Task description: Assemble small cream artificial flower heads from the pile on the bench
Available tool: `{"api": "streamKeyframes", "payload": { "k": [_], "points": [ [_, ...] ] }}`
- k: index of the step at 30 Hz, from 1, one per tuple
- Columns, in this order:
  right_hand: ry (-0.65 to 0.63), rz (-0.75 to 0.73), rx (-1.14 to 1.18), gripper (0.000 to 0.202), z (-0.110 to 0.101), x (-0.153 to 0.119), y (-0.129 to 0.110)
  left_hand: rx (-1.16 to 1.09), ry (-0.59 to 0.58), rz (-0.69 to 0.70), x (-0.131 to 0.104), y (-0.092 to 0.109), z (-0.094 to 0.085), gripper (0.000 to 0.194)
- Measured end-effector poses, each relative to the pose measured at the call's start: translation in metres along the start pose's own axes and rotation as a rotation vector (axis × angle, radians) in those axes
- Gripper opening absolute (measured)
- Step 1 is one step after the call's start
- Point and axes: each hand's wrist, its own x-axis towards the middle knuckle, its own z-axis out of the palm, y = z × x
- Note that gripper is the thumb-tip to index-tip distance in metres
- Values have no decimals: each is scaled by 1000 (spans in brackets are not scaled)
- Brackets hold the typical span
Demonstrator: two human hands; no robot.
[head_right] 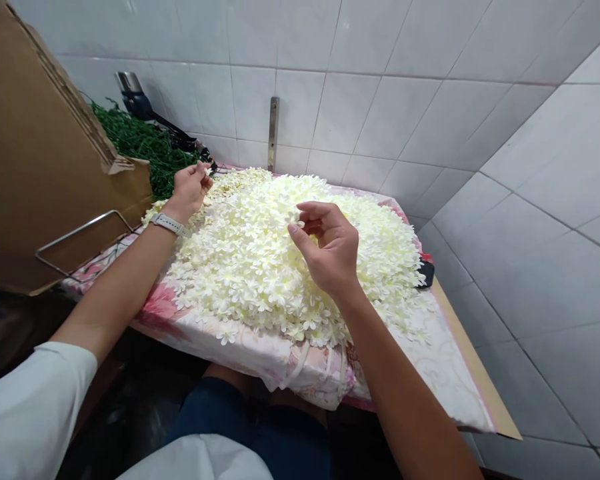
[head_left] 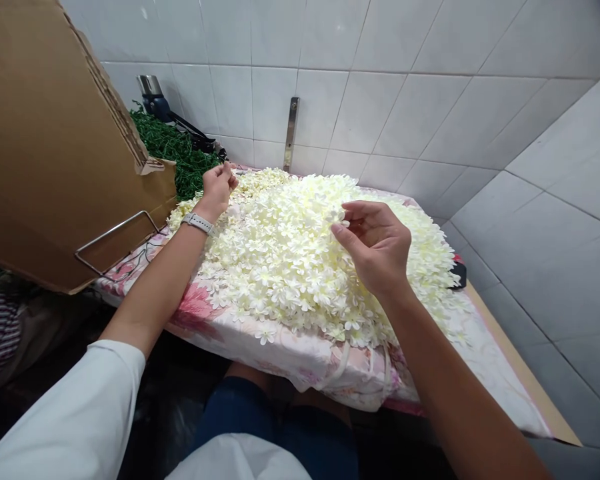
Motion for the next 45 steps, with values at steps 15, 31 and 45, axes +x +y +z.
{"api": "streamKeyframes", "payload": {
  "k": [15,31,45],
  "points": [
    [1,5,4,29,-1,0,2,-38,7,-136,7,-22,-19,13],
    [-8,16,22,33,-1,0,2,28,35,-49,11,-31,-18,36],
    [-19,35,-10,31,-1,0,1,99,37,-10,11,-36,-15,25]
  ]
}}
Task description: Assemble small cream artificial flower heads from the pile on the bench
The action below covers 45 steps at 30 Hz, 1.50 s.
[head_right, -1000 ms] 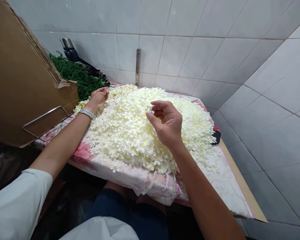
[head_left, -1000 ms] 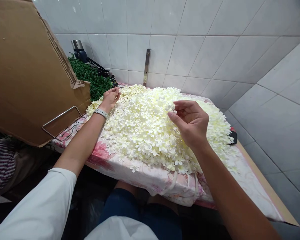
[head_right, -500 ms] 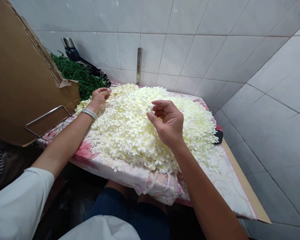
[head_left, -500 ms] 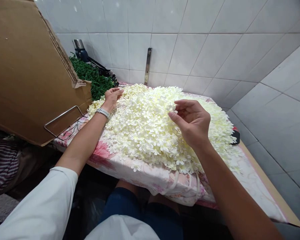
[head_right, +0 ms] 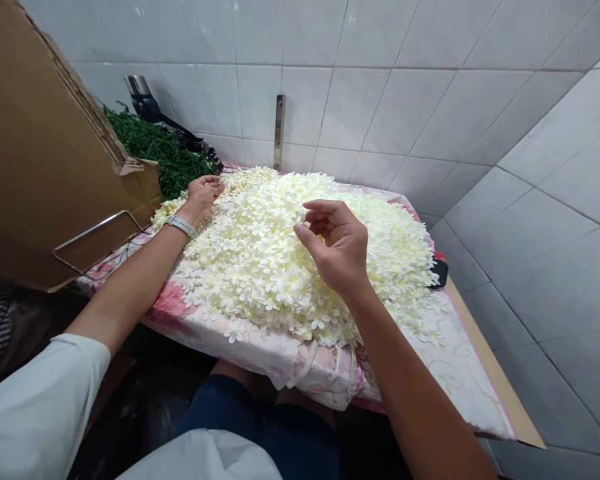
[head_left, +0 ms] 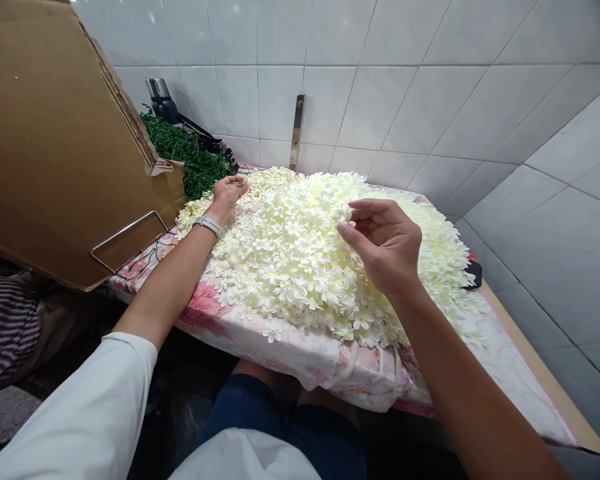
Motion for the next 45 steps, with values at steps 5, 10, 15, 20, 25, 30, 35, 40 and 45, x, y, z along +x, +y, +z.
{"api": "streamKeyframes", "payload": {
  "k": [5,10,15,20,25,30,35,40,45],
  "points": [
    [-6,-12,6,32,1,0,-1,35,24,12,-1,2,0,25],
    [1,4,-14,31,2,1,0,52,29,15,-4,5,2,20],
    [-2,0,-16,30,1,0,0,72,-15,-12,-9,7,4,24],
    [-13,-5,31,33,0,0,0,139,-176,11,-16,15,2,24],
    [4,25,44,32,0,1,0,159,-447,19,-21,29,1,7],
    [29,31,44,28,0,2,2,121,-451,253,-38,47,14,34],
    [48,-10,61,27,-1,4,3,146,-557,442,-99,77,39,15],
    [-21,-44,165,36,2,4,-1,310,-905,898,-152,76,56,17],
    [34,-140,51,29,4,0,-1,358,-792,1164,-165,59,59,24]
  ]
}}
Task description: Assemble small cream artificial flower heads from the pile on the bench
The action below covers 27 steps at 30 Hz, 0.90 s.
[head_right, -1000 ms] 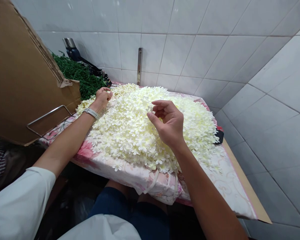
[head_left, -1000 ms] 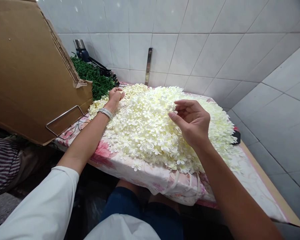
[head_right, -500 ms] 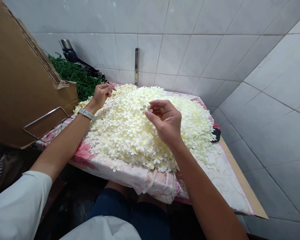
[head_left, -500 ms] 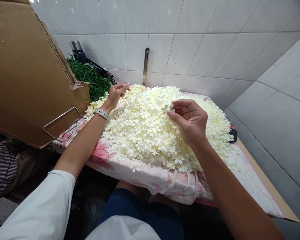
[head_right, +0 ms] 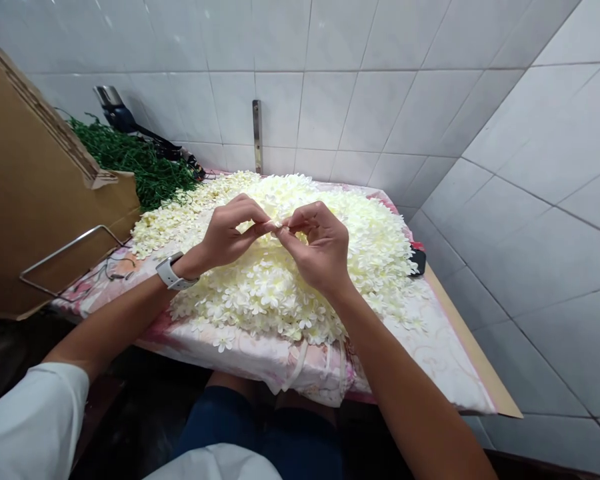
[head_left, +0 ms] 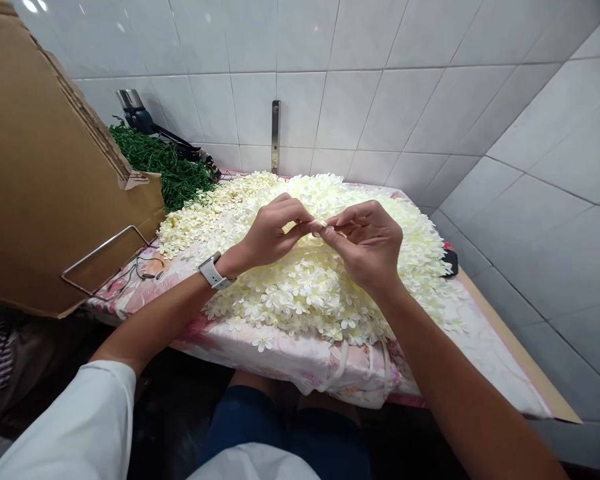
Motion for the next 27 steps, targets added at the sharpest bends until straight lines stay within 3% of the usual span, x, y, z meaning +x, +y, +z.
{"api": "streamKeyframes", "payload": {
  "k": [3,7,16,23,27],
  "points": [
    [41,-89,-152,27,2,-4,-1,51,37,53,-3,2,2,24],
    [22,-120,-186,24,5,-6,-4,21,88,2,-2,4,-2,20],
    [-14,106,52,41,5,0,-8,-29,137,-78,-4,1,1,25],
    [-15,206,192,34,1,2,-8,-301,100,-299,-2,5,0,27],
    [-56,213,199,36,0,2,-6,-310,51,-296,-4,4,-1,29]
  ]
}}
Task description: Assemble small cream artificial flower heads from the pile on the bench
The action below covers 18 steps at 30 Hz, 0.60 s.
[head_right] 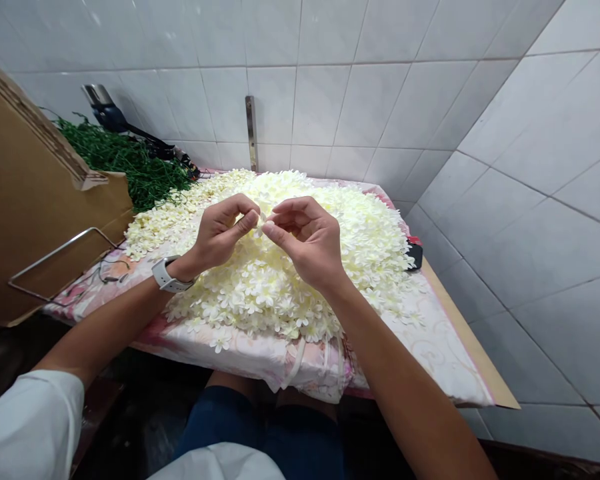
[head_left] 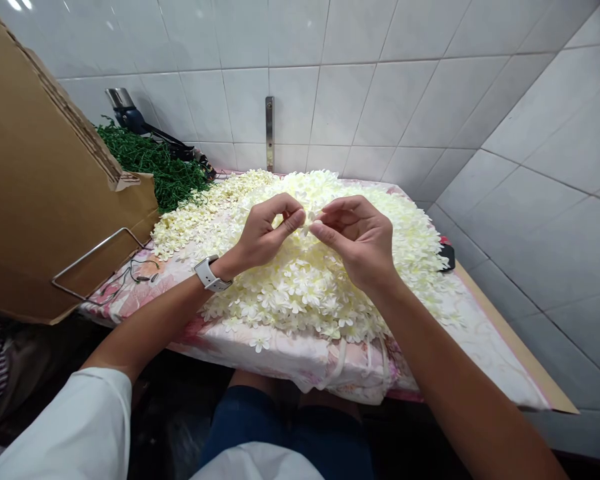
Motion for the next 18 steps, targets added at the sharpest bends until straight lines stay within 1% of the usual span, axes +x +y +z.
{"api": "streamKeyframes", "payload": {
  "k": [2,4,10,12,14,18],
  "points": [
    [-3,-3,-6,37,-1,0,0,39,-21,38,0,-1,0,28],
    [-1,-7,-15,36,-1,1,0,93,-11,85,0,-3,1,26],
    [44,35,-25,43,-1,3,1,242,97,219,0,-5,3,17],
    [41,31,-4,41,-1,3,2,260,108,218,0,-5,4,18],
    [26,28,13,40,-2,3,2,266,94,198,0,-5,5,21],
    [20,32,20,42,-2,3,2,271,78,179,-1,-4,6,24]
  ]
}}
